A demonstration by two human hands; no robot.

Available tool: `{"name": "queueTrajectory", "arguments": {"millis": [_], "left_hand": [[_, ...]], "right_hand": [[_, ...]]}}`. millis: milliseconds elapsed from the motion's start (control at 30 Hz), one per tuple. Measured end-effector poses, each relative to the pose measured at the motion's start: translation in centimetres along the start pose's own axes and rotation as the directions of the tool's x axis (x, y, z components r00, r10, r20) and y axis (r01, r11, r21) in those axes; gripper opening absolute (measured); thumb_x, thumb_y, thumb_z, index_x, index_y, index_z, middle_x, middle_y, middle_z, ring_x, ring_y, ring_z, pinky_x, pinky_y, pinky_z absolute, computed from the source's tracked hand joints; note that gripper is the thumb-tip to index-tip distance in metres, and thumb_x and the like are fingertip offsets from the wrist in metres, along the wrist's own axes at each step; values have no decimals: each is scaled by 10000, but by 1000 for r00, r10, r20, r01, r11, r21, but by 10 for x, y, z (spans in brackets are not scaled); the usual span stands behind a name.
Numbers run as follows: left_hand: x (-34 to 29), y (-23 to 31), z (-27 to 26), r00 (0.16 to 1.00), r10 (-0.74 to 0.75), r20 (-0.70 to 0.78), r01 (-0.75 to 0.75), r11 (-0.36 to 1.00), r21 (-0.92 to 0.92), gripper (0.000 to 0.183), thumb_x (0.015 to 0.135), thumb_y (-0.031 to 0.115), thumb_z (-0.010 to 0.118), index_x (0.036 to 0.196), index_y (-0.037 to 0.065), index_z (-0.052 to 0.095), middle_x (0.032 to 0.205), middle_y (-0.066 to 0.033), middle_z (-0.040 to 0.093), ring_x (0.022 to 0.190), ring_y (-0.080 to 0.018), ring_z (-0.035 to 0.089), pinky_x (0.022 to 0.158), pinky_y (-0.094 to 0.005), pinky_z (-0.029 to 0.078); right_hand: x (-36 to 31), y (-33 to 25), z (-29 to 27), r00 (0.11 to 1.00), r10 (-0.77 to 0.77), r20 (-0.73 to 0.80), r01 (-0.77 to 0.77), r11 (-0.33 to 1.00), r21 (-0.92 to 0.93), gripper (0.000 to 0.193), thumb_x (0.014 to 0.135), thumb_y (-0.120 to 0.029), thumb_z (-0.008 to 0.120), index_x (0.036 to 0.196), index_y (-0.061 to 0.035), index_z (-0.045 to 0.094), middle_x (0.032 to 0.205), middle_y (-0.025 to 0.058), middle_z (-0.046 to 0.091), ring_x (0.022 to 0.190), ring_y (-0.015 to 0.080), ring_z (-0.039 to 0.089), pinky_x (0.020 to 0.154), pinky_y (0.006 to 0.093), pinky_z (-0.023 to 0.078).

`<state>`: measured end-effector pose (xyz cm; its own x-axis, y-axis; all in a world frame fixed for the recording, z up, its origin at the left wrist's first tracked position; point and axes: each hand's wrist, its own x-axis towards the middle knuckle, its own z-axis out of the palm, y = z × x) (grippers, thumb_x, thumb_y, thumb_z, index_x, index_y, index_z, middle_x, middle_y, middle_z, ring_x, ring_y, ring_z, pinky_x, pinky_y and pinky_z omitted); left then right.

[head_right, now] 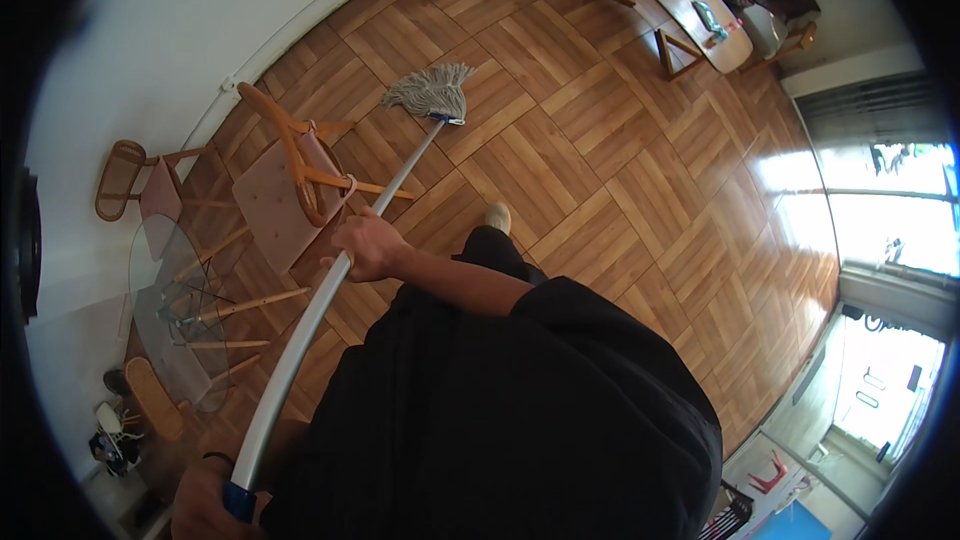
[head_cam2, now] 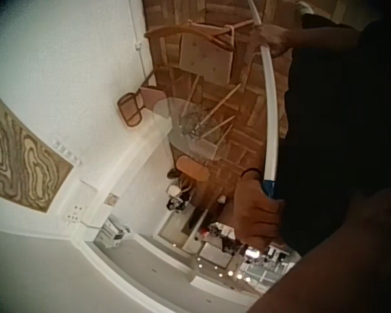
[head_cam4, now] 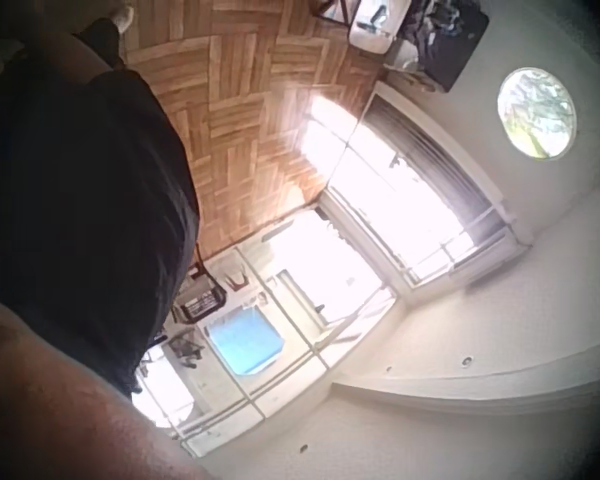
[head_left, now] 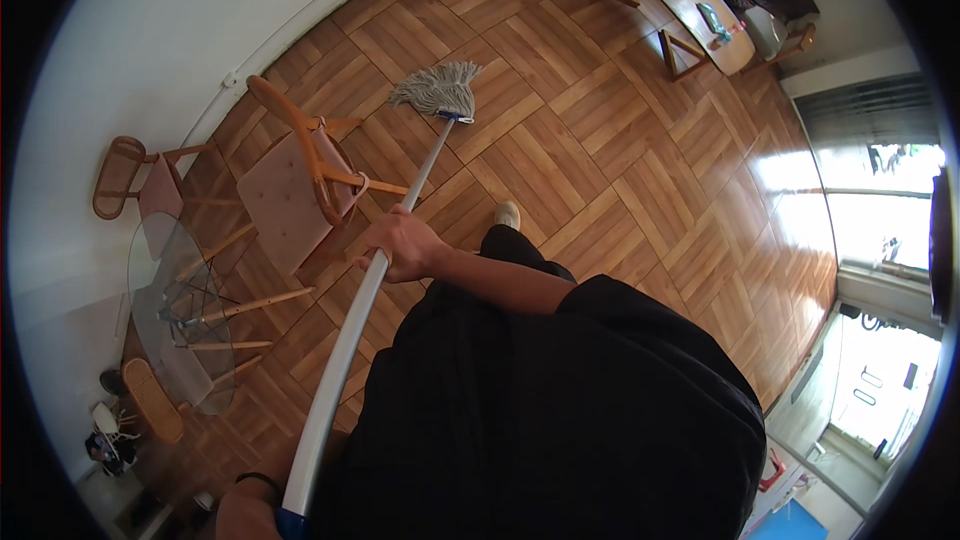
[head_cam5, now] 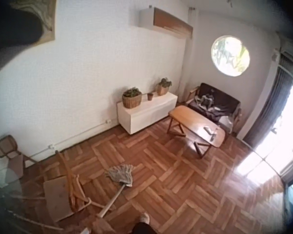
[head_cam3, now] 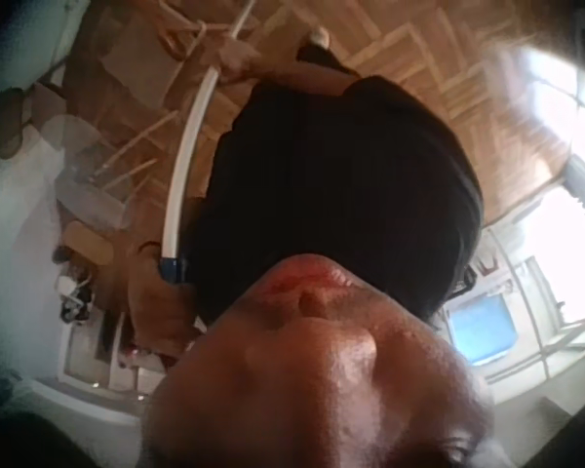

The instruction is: The person carries a mop and a bucket of water, wrings the mop out over the bucket by hand, and mops the floor.

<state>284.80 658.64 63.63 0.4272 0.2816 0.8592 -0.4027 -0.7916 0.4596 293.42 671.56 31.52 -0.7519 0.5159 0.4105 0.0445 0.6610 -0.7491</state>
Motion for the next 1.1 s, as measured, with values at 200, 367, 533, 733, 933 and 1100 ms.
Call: {"name": "queueTrajectory", "arguments": {"millis": [200, 367, 533, 733, 933, 1100], "left_hand": [[4, -30, -54, 961, -248, 124, 260, 961, -91, 127, 754, 73, 618, 660, 82, 534, 564, -7, 484, 491, -144, 516, 474, -273, 421], [-23, -97, -65, 901, -419, -110, 433, 884, 179, 222, 776, 178, 647, 635, 81, 506, 527, -25, 476, 458, -176, 509, 466, -292, 434], [-47, -236, -110, 728, -458, -510, 679, 585, 445, 273, 750, 206, 701, 667, 71, 479, 666, -55, 517, 667, -227, 581, 724, -406, 484], [-72, -295, -125, 568, -717, -404, 807, 391, 442, 288, 749, 226, 735, 695, 107, 478, 834, -67, 518, 890, -276, 556, 931, -445, 400], [-49, -196, -107, 450, -812, -372, 877, 323, 357, 304, 709, 260, 769, 688, 86, 520, 840, -69, 562, 912, -264, 579, 960, -457, 379], [-28, -33, -9, 455, -778, -433, 870, 284, 403, 293, 704, 303, 778, 661, 106, 565, 727, -14, 608, 784, -212, 615, 845, -425, 445]], "right_hand": [[45, 66, -18, 990, -138, -26, 138, 990, -23, 267, 757, -191, 665, 553, -126, 504, 519, 36, 484, 573, 243, 535, 666, 352, 390], [107, 152, -63, 988, -101, 119, 117, 983, -143, 221, 752, -197, 648, 591, -161, 501, 566, 9, 510, 629, 203, 569, 684, 361, 383], [184, 306, -110, 946, 325, -18, -309, 878, -367, 117, 763, -241, 653, 720, -207, 550, 781, -23, 583, 791, 187, 598, 784, 390, 385], [235, 400, -123, 770, 529, 357, -377, 828, -415, 226, 762, -253, 686, 940, -197, 559, 941, 48, 594, 936, 245, 590, 891, 484, 393], [185, 322, -90, 901, 309, 304, -236, 938, -253, 334, 720, -291, 722, 977, -186, 537, 1063, 70, 547, 1095, 282, 507, 845, 499, 404], [109, 136, -54, 919, 136, 369, -14, 949, -316, 349, 671, -338, 734, 902, -138, 567, 995, 136, 569, 984, 320, 572, 744, 479, 443]]}}
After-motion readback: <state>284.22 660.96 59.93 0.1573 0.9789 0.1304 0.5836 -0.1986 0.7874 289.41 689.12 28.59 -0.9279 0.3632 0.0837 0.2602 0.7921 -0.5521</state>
